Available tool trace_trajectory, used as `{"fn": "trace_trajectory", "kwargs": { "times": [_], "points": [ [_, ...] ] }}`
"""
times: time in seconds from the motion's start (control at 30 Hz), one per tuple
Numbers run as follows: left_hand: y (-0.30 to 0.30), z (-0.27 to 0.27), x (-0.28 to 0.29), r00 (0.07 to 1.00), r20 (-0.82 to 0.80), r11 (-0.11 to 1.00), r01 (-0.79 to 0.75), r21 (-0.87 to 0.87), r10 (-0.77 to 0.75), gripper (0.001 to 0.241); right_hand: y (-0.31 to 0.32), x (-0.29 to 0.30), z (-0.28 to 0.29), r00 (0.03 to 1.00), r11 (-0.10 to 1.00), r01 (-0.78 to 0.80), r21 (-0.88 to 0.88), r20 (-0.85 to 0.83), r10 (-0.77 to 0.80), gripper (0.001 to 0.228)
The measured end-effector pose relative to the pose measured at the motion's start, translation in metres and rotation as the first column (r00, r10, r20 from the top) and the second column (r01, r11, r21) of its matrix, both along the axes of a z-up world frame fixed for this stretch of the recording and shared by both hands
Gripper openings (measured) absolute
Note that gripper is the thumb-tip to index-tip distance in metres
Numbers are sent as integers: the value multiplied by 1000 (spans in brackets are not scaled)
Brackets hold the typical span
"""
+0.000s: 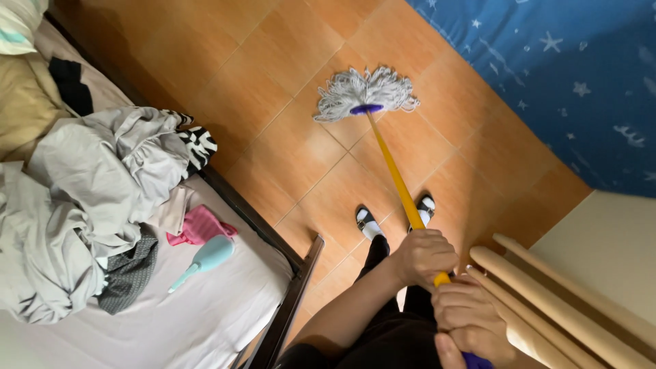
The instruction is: Mopping a tiled floor in a bedroom area using a spray bottle and a mop.
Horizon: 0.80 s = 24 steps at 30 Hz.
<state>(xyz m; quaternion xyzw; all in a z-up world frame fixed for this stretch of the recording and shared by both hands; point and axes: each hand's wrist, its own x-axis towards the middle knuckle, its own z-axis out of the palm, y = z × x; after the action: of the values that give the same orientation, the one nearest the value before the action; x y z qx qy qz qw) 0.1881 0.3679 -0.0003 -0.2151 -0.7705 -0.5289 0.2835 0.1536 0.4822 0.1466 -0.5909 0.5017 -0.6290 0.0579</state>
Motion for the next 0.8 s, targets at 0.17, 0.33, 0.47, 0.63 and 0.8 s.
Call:
{"fn": "trace_trajectory", "kwargs": {
  "times": [0.17,0.33,0.47,0.63,0.8],
  "points": [
    [-35,-52,-22,997,-48,993,-63,-102,58,35,-10,6,-85,989,980,133,147,-83,-121,19],
    [-67,-97,-50,988,79,984,-120,-129,130,36,-56,-18,-162,948,956,288,-52,-123,-292,25],
    [-62,-65,-47,969,112,971,-209,-115,222,40,-60,-14,-127,960,961,273,-49,-48,-275,27],
    [3,-9,-12,992,64,994,-106,-15,107,46,7,21,-23,955,946,295,132,-40,-292,20],
    [55,4,17,995,62,996,74,53,-77,35,49,52,16,923,929,336,156,143,-358,27]
  ]
}}
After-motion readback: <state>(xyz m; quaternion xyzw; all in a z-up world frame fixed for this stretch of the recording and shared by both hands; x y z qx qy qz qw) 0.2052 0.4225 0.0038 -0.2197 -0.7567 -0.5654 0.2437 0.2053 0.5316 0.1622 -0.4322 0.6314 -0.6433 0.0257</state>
